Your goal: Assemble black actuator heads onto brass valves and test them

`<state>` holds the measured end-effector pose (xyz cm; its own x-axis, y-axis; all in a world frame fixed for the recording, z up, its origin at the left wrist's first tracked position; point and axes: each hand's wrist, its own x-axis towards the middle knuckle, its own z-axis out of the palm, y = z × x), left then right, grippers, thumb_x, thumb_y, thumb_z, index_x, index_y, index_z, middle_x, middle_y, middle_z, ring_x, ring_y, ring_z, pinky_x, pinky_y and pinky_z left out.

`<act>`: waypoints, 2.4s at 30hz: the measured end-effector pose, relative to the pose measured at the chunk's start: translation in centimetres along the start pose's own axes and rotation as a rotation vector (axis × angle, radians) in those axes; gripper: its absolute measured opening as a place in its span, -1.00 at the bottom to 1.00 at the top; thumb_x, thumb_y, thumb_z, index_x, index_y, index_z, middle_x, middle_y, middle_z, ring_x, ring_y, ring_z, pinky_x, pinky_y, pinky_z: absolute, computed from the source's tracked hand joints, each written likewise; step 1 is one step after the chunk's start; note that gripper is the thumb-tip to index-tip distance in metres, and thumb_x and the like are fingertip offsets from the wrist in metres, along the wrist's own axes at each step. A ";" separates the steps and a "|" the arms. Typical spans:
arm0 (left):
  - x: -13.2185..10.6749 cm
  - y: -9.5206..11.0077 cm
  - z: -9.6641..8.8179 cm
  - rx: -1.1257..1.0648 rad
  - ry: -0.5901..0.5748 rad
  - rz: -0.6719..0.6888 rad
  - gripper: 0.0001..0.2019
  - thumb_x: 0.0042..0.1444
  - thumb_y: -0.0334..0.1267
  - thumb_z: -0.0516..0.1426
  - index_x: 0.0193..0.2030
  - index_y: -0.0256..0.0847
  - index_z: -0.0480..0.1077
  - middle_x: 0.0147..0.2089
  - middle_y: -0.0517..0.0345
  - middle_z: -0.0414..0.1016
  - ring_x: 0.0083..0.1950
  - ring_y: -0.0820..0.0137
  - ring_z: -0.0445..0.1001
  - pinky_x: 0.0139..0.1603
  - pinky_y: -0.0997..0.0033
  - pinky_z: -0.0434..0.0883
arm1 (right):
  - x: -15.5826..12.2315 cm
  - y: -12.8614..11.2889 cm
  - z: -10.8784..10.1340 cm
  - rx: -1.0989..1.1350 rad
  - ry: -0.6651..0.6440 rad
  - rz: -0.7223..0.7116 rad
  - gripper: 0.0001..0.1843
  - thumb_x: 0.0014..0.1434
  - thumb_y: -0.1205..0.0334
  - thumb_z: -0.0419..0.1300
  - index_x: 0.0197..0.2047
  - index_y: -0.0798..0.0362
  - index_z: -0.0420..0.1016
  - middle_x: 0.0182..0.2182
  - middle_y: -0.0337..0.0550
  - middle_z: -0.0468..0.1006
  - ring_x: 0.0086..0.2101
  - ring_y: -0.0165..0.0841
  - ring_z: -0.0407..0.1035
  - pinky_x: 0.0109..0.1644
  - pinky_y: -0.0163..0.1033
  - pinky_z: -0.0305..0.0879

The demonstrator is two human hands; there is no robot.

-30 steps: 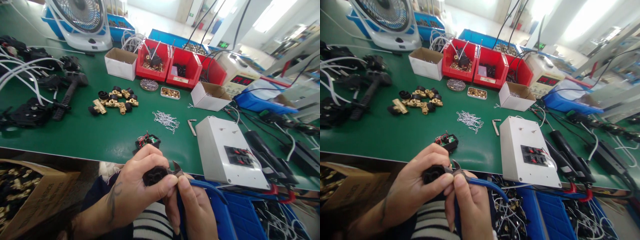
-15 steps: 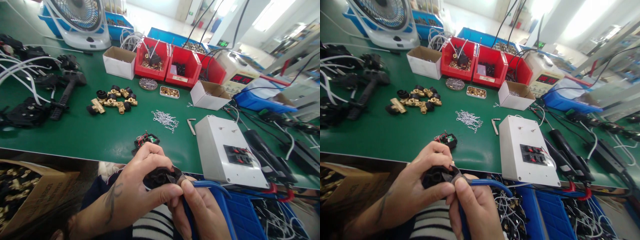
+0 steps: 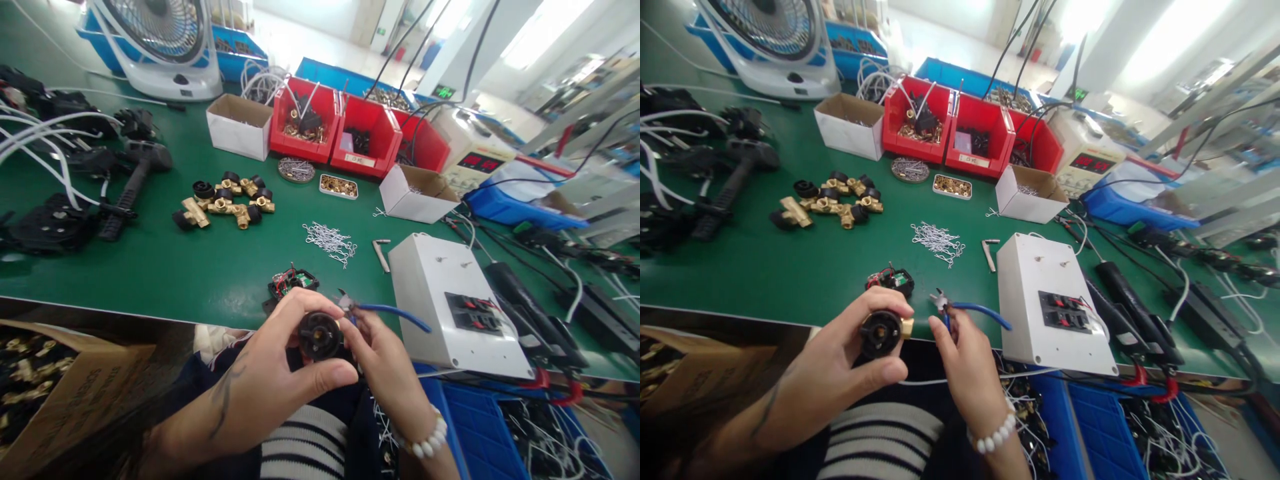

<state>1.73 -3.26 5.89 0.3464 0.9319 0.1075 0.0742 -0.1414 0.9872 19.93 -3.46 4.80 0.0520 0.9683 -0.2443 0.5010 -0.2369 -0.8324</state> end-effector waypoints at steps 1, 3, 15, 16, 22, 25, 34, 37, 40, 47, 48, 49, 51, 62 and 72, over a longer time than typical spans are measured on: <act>0.0 0.0 0.0 -0.015 0.000 -0.003 -0.66 0.14 -0.06 0.26 0.02 0.10 0.31 -0.12 0.29 0.38 -0.24 0.47 0.42 -0.21 0.53 0.41 | 0.4 0.5 0.0 -0.071 0.018 0.012 -0.64 0.25 -0.01 0.14 -0.10 0.10 0.49 -0.42 -0.15 0.53 -0.41 -0.29 0.39 -0.30 -0.19 0.28; 0.0 0.0 0.0 -0.041 0.002 0.004 -0.67 0.15 -0.07 0.26 0.02 0.10 0.32 -0.09 0.27 0.41 -0.19 0.44 0.45 -0.16 0.49 0.42 | 1.0 1.0 0.0 -0.182 0.067 0.019 -0.58 0.25 0.00 0.11 0.03 0.11 0.47 -0.35 -0.08 0.55 -0.33 -0.21 0.42 -0.18 -0.08 0.32; -0.2 0.1 1.2 -0.218 -0.015 0.063 -0.75 0.25 -0.03 0.15 0.00 -0.03 0.39 0.21 0.13 0.33 0.28 0.29 0.29 0.21 0.37 0.31 | -3.4 -0.5 3.3 0.802 -0.155 -0.249 -0.56 0.13 0.20 0.38 0.07 -0.30 0.48 -0.03 -0.28 0.59 -0.09 -0.39 0.52 -0.04 -0.35 0.48; -0.2 0.2 0.6 -0.238 -0.010 0.070 -0.82 0.29 -0.07 0.11 -0.08 -0.06 0.41 0.15 0.15 0.38 0.25 0.31 0.31 0.21 0.38 0.30 | -3.4 -0.3 3.3 0.821 -0.165 -0.250 -0.59 0.14 0.23 0.38 0.05 -0.27 0.50 -0.07 -0.28 0.60 -0.15 -0.42 0.53 -0.08 -0.39 0.48; 0.1 1.0 -5.1 0.305 -0.023 0.144 -0.84 0.29 -0.28 0.07 -0.34 -0.14 0.38 -0.09 0.22 0.45 -0.09 0.42 0.45 -0.04 0.49 0.36 | -2.7 0.7 1.9 0.770 -0.119 -0.334 -0.62 0.20 0.28 0.33 0.07 -0.21 0.47 0.02 -0.24 0.56 -0.28 -0.51 0.51 -0.13 -0.43 0.47; 0.6 0.9 -6.8 0.760 0.045 0.180 -0.83 0.32 -0.22 0.03 -0.04 -0.13 0.39 0.07 0.12 0.45 0.05 0.31 0.47 0.02 0.38 0.38 | -2.8 0.8 1.6 0.729 -0.045 -0.372 -0.61 0.21 0.30 0.31 0.06 -0.25 0.46 0.04 -0.27 0.55 -0.27 -0.52 0.50 -0.12 -0.41 0.47; 2.8 -1.6 -1.3 1.305 0.000 -0.034 -0.40 0.16 -0.04 0.22 0.25 -0.40 0.32 0.16 -0.34 0.42 -0.02 -0.03 0.51 -0.10 0.09 0.50 | -3.2 0.1 1.5 0.700 -0.040 -0.370 -0.61 0.19 0.35 0.31 0.04 -0.26 0.49 0.05 -0.25 0.55 -0.28 -0.49 0.49 -0.08 -0.34 0.45; 3.6 -2.9 -0.8 1.210 0.042 -0.053 -0.50 0.16 -0.17 0.23 0.21 -0.34 0.35 0.11 -0.27 0.44 0.01 -0.04 0.46 -0.03 0.06 0.46 | -3.3 0.2 1.5 0.776 -0.068 -0.317 -0.60 0.16 0.30 0.36 0.04 -0.25 0.49 -0.01 -0.25 0.59 -0.31 -0.50 0.50 -0.14 -0.38 0.45; 3.7 -3.3 -2.3 0.764 0.090 -0.081 -0.56 0.16 -0.11 0.22 0.15 -0.18 0.34 0.10 -0.06 0.45 0.05 0.07 0.46 0.06 0.08 0.42 | -3.4 0.4 1.9 0.896 -0.138 -0.224 -0.65 0.21 0.12 0.32 0.08 -0.19 0.48 -0.18 -0.23 0.64 -0.37 -0.50 0.49 -0.26 -0.42 0.44; 2.8 -1.3 -2.7 -0.557 0.123 -0.268 -0.62 0.25 0.08 0.09 0.03 -0.14 0.36 0.01 0.10 0.50 0.07 0.24 0.46 0.06 0.29 0.42 | -3.3 0.0 3.2 0.989 -0.237 -0.072 -0.64 0.22 0.05 0.30 0.06 -0.08 0.49 -0.34 -0.22 0.60 -0.44 -0.50 0.46 -0.32 -0.40 0.39; 2.7 -1.0 -2.3 -0.591 0.143 -0.279 -0.60 0.27 0.12 0.04 0.04 -0.13 0.36 0.02 0.10 0.50 0.06 0.25 0.46 0.04 0.29 0.42 | -3.4 -0.1 3.3 0.990 -0.243 -0.060 -0.63 0.21 0.05 0.31 0.06 -0.08 0.48 -0.35 -0.22 0.60 -0.44 -0.50 0.47 -0.31 -0.39 0.40; 2.6 -0.8 -1.8 -0.582 0.156 -0.281 -0.58 0.28 0.15 0.01 0.07 -0.08 0.36 0.03 0.12 0.50 0.05 0.26 0.46 0.05 0.28 0.42 | -3.4 -0.3 3.3 0.988 -0.246 -0.052 -0.63 0.20 0.05 0.32 0.06 -0.08 0.48 -0.36 -0.22 0.60 -0.44 -0.50 0.47 -0.30 -0.39 0.40; 2.3 -0.6 -1.1 -0.482 0.179 -0.257 -0.57 0.29 0.14 0.02 0.21 0.09 0.30 0.12 0.18 0.47 0.12 0.25 0.44 0.17 0.22 0.34 | -3.6 -0.6 3.4 0.975 -0.235 -0.042 -0.63 0.19 0.05 0.33 0.05 -0.07 0.48 -0.39 -0.24 0.58 -0.45 -0.50 0.46 -0.30 -0.39 0.40; 1.0 0.1 -0.7 -0.252 0.201 -0.048 -0.60 0.38 -0.01 -0.05 0.32 0.30 0.21 0.35 0.32 0.30 0.34 0.21 0.28 0.46 0.09 0.00 | -4.0 -1.2 3.8 0.915 -0.076 -0.076 -0.60 0.16 0.03 0.34 0.04 -0.02 0.51 -0.41 -0.20 0.56 -0.51 -0.46 0.43 -0.40 -0.36 0.39; 1.0 0.9 -0.2 0.047 0.200 0.157 -0.54 0.36 -0.16 -0.01 0.38 0.07 0.16 0.38 0.24 0.26 0.35 0.27 0.27 0.40 0.24 0.17 | -4.0 -1.3 3.8 0.958 -0.092 -0.043 -0.61 0.16 -0.02 0.31 -0.01 0.00 0.54 -0.51 -0.22 0.56 -0.63 -0.47 0.36 -0.54 -0.37 0.29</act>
<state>2.00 -2.41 6.92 0.1660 0.9442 0.2845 0.0795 -0.3004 0.9505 15.79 -7.32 4.96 -0.0386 0.9773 -0.2083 -0.4196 -0.2051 -0.8843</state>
